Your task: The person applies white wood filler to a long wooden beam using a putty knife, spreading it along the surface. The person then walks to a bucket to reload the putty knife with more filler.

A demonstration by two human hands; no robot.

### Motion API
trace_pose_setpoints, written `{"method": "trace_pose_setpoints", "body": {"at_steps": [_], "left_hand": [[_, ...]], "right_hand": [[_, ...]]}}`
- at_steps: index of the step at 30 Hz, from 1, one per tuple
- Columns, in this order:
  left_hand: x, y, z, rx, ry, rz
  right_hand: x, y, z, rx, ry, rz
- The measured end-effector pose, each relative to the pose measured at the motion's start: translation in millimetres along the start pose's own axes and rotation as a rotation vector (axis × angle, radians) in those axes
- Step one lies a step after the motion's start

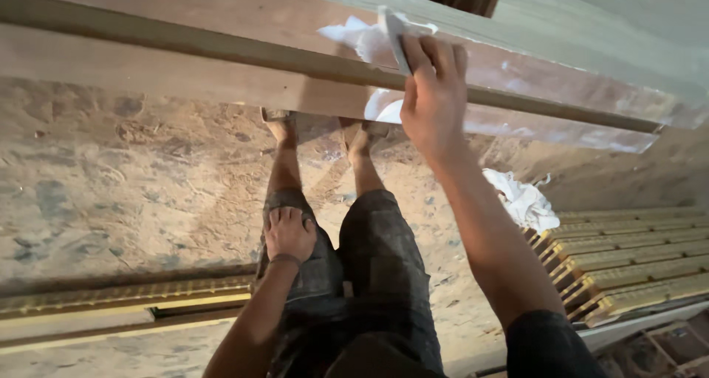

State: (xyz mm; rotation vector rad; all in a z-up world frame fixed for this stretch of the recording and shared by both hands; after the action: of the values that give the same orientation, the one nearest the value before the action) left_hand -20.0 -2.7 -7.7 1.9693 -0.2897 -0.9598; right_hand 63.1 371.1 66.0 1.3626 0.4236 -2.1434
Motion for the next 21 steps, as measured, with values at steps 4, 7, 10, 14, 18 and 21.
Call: {"method": "trace_pose_setpoints", "body": {"at_steps": [4,7,10,14,18,21], "left_hand": [[1,-1,0,0.026,-0.01,-0.051],[0,1,-2,0.011,-0.009,-0.037],[-7,-3,-4,-0.006,-0.016,0.005],[-14,-3,-4,-0.031,0.002,0.1],[-21,-5,3,-0.038,0.043,0.111],[-23,-6,10,-0.042,0.076,0.129]], "right_hand": [[22,28,2,-0.068,0.198,0.048],[7,38,11,-0.109,0.167,0.117],[-12,27,22,-0.066,0.088,0.108],[2,-5,45,0.056,0.138,0.133],[12,-21,59,0.038,-0.048,0.199],[13,-24,59,0.081,-0.043,0.211]]}}
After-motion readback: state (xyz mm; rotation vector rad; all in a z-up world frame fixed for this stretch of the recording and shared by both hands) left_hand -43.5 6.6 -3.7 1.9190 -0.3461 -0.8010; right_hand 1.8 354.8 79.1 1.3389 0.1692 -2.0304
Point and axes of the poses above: each hand's wrist, its own y-axis away from the middle knuckle, its own x-axis out of the palm, z = x × y, the point moved 1 cm from there along -y, towards the middle knuckle, and after that the axes turned 4 degrees about x, right-handed, at the moved point
